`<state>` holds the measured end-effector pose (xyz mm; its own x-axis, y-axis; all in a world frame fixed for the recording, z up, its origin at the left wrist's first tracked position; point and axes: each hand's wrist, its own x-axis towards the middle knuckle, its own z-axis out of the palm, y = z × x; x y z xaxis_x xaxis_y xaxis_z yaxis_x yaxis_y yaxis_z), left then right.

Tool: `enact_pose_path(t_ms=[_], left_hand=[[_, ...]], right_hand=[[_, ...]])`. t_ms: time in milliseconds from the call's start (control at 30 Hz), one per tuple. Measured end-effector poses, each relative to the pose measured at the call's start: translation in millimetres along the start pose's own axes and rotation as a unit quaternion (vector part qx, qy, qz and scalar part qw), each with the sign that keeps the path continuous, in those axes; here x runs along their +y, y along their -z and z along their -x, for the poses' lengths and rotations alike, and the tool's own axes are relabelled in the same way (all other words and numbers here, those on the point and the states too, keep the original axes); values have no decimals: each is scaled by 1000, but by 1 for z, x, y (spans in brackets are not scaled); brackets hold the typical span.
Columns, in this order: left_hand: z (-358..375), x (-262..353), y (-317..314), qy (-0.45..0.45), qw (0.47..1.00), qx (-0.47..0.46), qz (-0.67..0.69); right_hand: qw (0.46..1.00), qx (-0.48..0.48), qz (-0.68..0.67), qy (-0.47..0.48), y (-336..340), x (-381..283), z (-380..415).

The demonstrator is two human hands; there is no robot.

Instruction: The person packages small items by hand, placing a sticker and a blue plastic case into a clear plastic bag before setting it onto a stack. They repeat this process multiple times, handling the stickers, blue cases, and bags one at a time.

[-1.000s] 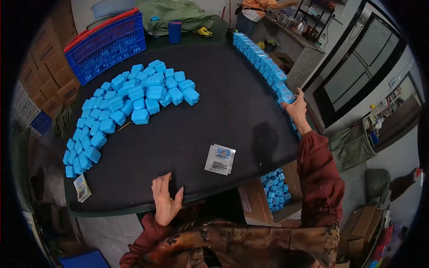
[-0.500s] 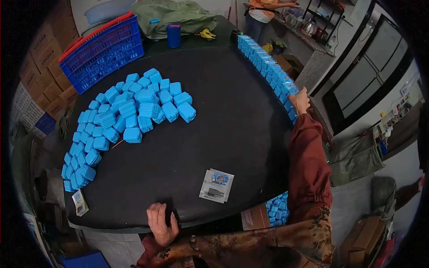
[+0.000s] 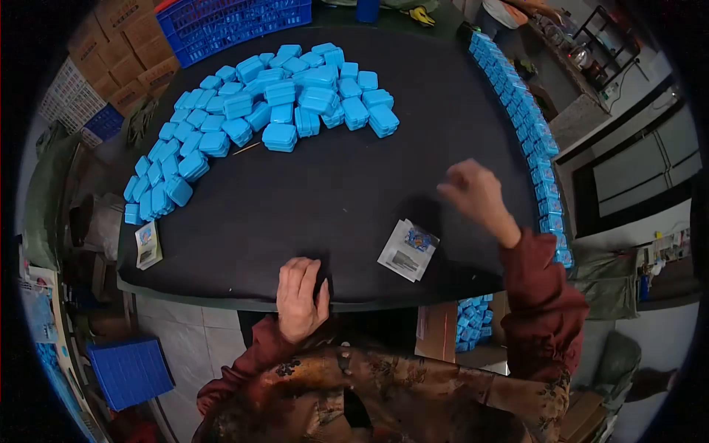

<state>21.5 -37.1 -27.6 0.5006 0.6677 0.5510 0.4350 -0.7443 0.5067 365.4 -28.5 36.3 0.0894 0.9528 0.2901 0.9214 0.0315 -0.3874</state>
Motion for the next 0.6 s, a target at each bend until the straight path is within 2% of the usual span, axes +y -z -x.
enact_pose_path(t_ms=[67, 167, 200, 233, 300, 367, 433, 533, 600], left_hand=[[1, -2, 3, -6, 1000, 7, 3], [3, -3, 2, -12, 1000, -1, 15], [3, -3, 2, -5, 1000, -4, 25], [2, -3, 3, 2, 999, -7, 35], [-2, -1, 9, 20, 998, -23, 50], [-6, 0, 14, 39, 996, -39, 64], [-12, -2, 18, 63, 986, -37, 151], [-23, 4, 23, 64, 984, -33, 163], [-34, 16, 23, 34, 985, -49, 162]], right_hand=[[993, -115, 1, -18, -13, -44, 34], [987, -146, -4, -66, -41, -49, 66], [984, -148, -42, -91, -39, -49, 65], [984, -146, -39, -92, -42, -44, 67], [970, -147, -142, -130, -51, -33, 71], [978, -133, -117, -106, -50, -33, 73], [985, -119, -92, -79, -51, -36, 76], [989, -63, -100, -90, -55, -46, 79], [988, -25, -57, -142, -52, -57, 78]])
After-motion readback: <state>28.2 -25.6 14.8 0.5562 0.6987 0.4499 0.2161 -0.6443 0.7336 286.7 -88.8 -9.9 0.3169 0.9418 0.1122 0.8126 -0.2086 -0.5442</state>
